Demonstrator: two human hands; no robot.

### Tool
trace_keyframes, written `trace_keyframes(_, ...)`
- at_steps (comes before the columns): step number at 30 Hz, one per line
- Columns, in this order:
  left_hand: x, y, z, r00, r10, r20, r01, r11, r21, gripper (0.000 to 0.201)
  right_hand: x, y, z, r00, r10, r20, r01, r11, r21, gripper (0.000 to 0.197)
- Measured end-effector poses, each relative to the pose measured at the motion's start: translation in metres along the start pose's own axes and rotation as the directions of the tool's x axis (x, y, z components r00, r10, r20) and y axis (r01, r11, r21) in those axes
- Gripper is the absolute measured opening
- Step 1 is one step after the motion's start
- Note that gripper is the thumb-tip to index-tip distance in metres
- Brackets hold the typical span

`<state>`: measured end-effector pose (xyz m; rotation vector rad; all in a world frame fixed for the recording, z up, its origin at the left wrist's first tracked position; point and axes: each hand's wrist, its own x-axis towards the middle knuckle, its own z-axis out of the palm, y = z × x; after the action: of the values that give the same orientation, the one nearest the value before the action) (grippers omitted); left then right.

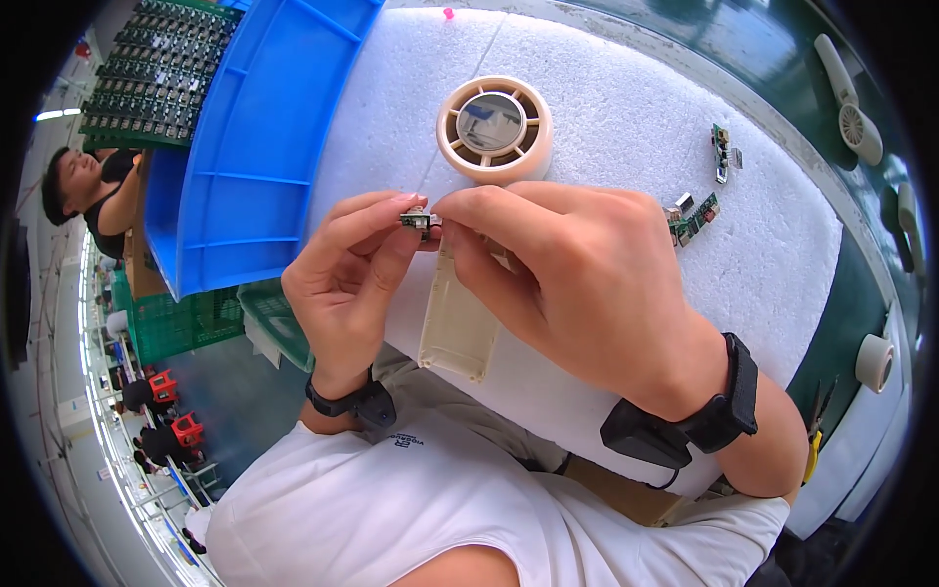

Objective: The person picks up a fan housing and a circuit board, connects the wires to the board by hand, and presses the board into the housing. They place the assembled unit onto a conveyor belt and repeat the process with new components.

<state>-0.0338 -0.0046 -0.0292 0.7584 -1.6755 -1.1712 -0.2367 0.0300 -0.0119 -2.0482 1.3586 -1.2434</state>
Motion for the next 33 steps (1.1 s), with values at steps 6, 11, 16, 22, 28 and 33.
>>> trace_keyframes(6,-0.002,-0.002,-0.001,0.996,0.094,-0.002,-0.093,0.986,0.14,0.031,0.003,-0.003,-0.003,0.998,-0.024,0.051,0.026,0.999,-0.043,0.021)
trace_keyframes(11,-0.005,-0.005,0.0,0.983,0.183,0.005,-0.179,0.953,0.244,0.032,0.006,0.002,-0.001,0.994,-0.106,-0.035,0.104,0.993,-0.051,0.021)
trace_keyframes(16,-0.001,0.001,0.003,0.998,0.062,-0.03,-0.061,0.997,0.047,0.033,0.007,-0.004,-0.003,0.995,-0.048,-0.083,0.053,0.997,0.06,0.03)
trace_keyframes(22,-0.004,0.01,0.016,0.991,0.079,-0.108,-0.072,0.995,0.073,0.034,0.004,-0.014,-0.015,0.979,0.202,-0.01,-0.191,0.942,0.275,0.037)
trace_keyframes(28,-0.005,0.005,0.029,0.915,0.381,-0.129,-0.299,0.859,0.416,0.037,0.002,-0.015,-0.015,0.903,0.426,0.061,-0.373,0.705,0.603,0.034)
trace_keyframes(33,-0.002,0.015,0.037,0.903,0.414,-0.111,-0.283,0.771,0.57,0.038,0.001,-0.006,-0.005,0.889,0.455,0.059,-0.356,0.604,0.713,0.034)
